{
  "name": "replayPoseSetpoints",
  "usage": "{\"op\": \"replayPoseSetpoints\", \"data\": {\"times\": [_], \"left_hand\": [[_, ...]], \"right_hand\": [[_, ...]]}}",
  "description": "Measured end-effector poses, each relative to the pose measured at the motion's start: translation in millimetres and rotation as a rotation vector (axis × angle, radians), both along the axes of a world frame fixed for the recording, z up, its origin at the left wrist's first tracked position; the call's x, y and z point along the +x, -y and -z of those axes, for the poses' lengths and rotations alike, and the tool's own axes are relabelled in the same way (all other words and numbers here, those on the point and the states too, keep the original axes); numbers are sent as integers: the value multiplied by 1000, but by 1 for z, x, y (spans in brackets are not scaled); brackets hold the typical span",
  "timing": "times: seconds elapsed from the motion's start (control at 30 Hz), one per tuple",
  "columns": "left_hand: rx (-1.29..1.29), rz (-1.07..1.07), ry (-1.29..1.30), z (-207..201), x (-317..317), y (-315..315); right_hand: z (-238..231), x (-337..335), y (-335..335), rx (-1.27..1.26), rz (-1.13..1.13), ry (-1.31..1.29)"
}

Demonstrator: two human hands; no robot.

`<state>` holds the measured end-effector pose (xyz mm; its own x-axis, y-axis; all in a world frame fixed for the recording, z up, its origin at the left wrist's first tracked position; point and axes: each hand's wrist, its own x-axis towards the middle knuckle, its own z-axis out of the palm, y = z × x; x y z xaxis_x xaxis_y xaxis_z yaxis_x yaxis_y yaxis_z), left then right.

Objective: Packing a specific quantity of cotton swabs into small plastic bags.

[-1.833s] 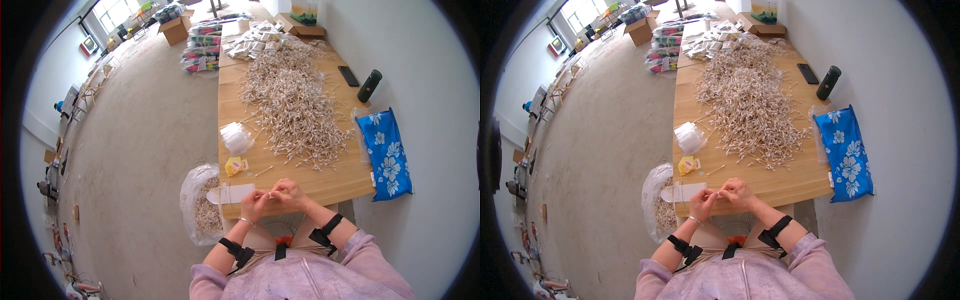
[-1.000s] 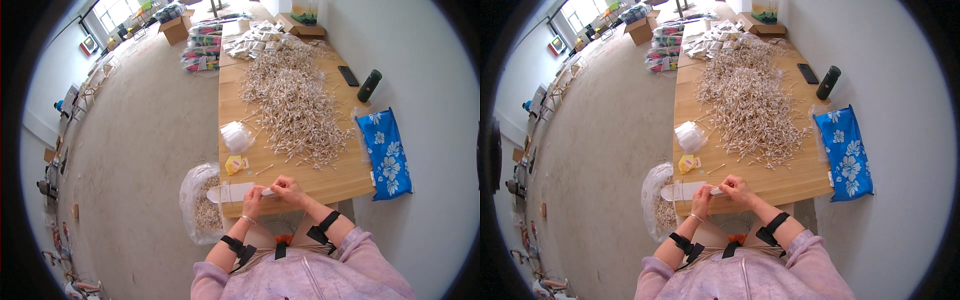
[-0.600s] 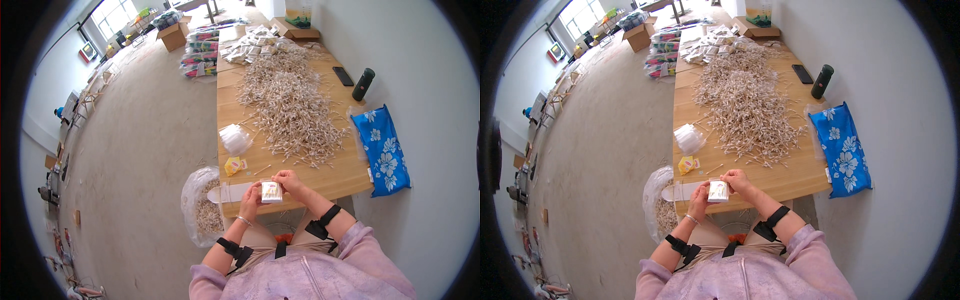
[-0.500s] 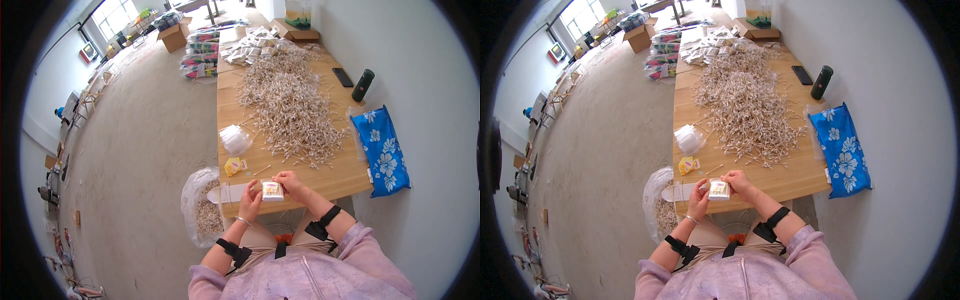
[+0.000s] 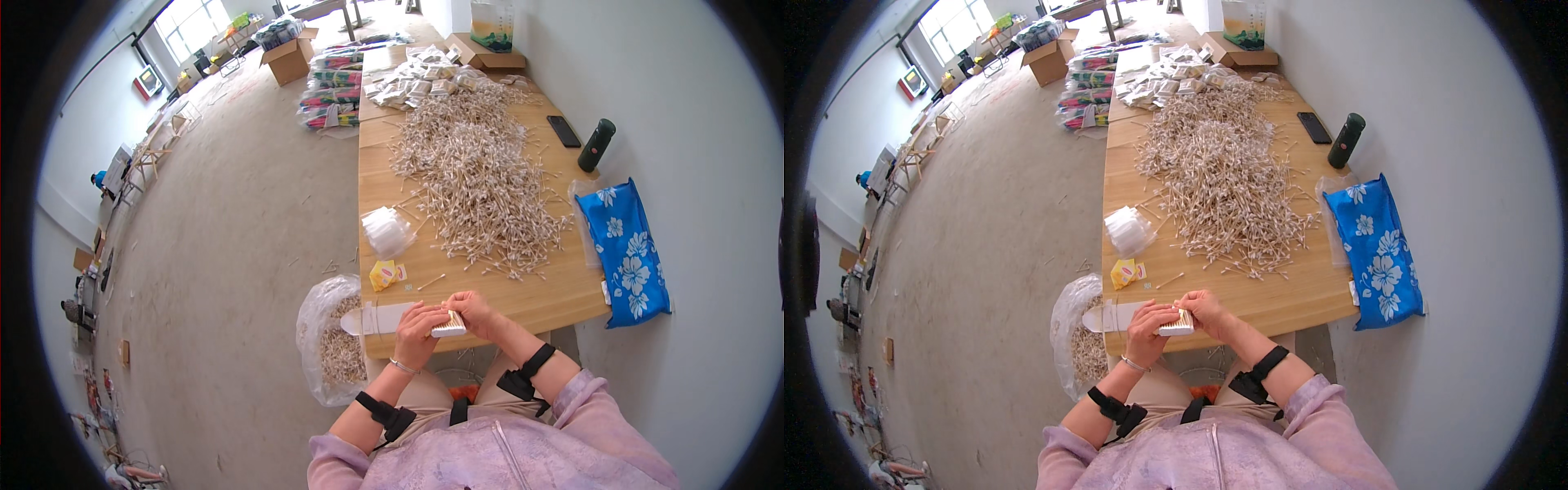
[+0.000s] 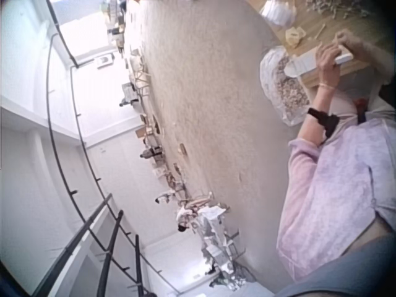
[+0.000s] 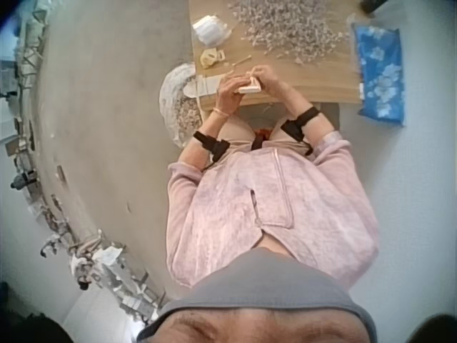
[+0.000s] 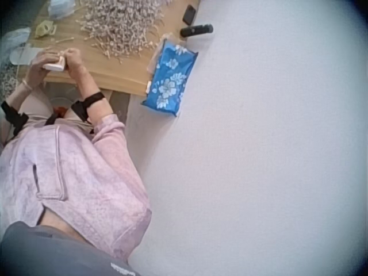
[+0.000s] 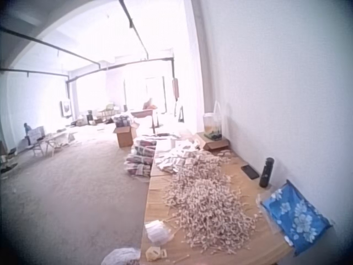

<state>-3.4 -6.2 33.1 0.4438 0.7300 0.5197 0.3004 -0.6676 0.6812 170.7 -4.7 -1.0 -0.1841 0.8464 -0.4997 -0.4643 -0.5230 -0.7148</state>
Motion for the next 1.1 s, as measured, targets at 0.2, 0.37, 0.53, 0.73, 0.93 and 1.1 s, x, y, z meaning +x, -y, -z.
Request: {"op": "replayPoseSetpoints", "data": {"times": [0.2, 0.37, 0.53, 0.73, 0.93, 1.1], "left_hand": [[40, 40, -62, 22, -8, -1], [-428, -161, -119, 72, -38, 5], [-686, -140, 20, 90, -44, -2], [-757, -187, 42, 98, -46, -6], [-869, -200, 129, 86, -43, -8], [-889, -168, 202, 90, -47, -10]], "right_hand": [[17, 3, 4, -193, -73, 185], [14, 10, 2, -106, -249, 409], [-28, 50, -57, 125, -215, 606], [-145, 80, -154, 309, 499, 19], [-41, 44, -148, 138, 173, 418], [14, 1, -154, 352, -4, 824]]}}
